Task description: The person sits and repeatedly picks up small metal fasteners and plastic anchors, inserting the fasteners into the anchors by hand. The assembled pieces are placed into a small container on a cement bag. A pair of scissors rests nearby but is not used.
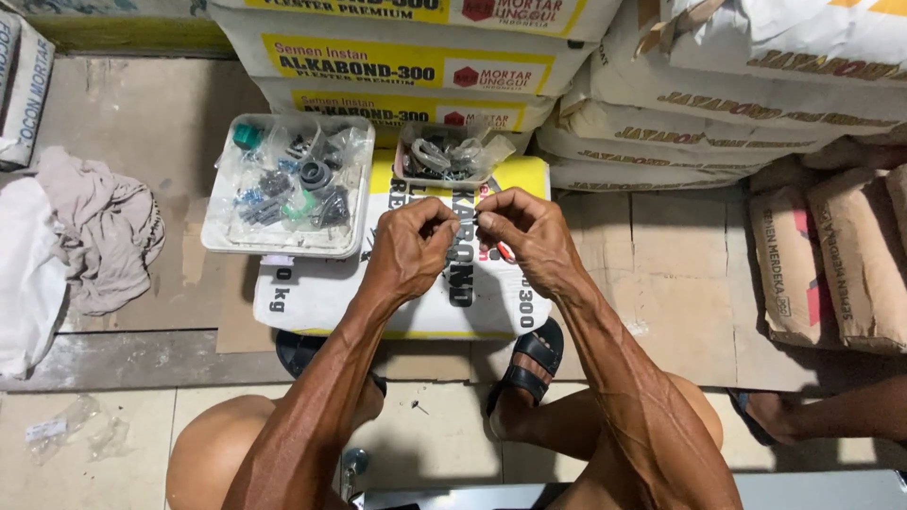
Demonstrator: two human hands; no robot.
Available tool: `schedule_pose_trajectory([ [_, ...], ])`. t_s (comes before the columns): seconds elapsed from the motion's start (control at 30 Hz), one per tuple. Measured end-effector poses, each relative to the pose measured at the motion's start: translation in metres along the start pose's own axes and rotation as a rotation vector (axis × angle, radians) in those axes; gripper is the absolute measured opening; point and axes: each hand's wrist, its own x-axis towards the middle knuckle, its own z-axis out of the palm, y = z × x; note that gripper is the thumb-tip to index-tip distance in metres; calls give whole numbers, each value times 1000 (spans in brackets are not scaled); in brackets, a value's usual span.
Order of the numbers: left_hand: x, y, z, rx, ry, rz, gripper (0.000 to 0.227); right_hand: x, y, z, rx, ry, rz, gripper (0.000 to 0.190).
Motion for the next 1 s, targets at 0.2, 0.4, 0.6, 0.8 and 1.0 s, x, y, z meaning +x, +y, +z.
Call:
schedule_pose_trajectory([
  [0.2, -4, -8, 6, 31, 6, 48, 15, 1, -10, 2, -93, -29, -36, 12],
  [0.4, -6, -9, 7, 50, -7, 67, 12, -5, -6, 12, -85, -10, -27, 7],
  [0.6, -18, -30, 20, -17, -31, 12, 13, -15, 21, 18, -5, 61, 47, 9],
  [0.8, -17, -6, 12, -147, 30, -148, 8, -22, -10, 5, -27, 0, 10, 18],
  [1.0, -16, -2, 24, -86, 217, -124, 37, -21, -3, -2, -161, -16, -113, 17],
])
